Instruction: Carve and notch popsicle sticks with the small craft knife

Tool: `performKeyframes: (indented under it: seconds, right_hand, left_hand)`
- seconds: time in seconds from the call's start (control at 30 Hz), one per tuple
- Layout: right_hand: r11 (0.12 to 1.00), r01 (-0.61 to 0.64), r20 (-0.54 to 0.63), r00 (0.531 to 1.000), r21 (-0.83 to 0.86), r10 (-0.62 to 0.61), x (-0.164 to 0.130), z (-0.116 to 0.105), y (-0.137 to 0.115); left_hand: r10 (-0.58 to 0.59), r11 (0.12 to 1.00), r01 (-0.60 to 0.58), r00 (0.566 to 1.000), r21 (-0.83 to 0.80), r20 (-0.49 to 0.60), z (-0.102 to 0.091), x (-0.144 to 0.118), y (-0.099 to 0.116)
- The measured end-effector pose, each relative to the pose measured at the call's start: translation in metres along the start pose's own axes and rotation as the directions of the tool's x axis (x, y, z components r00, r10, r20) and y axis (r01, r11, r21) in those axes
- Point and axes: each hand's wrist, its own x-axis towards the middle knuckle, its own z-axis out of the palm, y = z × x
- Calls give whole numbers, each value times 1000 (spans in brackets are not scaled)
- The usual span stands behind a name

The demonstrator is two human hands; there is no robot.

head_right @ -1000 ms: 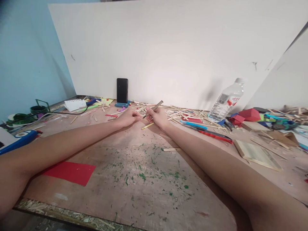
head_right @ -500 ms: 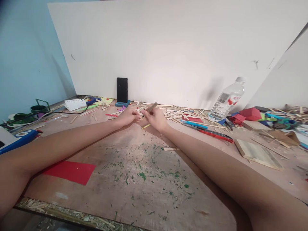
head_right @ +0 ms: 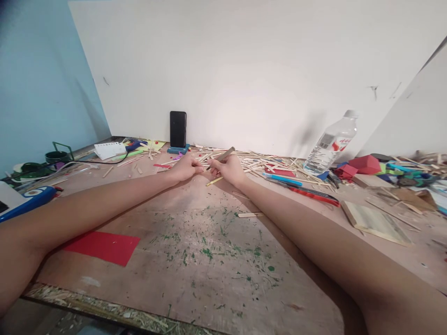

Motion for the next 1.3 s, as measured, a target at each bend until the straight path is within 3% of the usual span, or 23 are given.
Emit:
performKeyframes:
  seconds: [0.2,0.8,1.3]
  right_hand:
    - [997,-51,5,999,57,51,4,-1,4]
    - [998,-18,2,1000,63,18,2,1,-1]
    - [990,-77,-43,996,122,83,3,0,0]
  left_hand:
    - [7,1000,-7,1000,0,5,2,1,0]
    - [28,999,-28,1000,16,11,3,3,-5]
    - [63,998,-63,998,-1,27,1,-1,1]
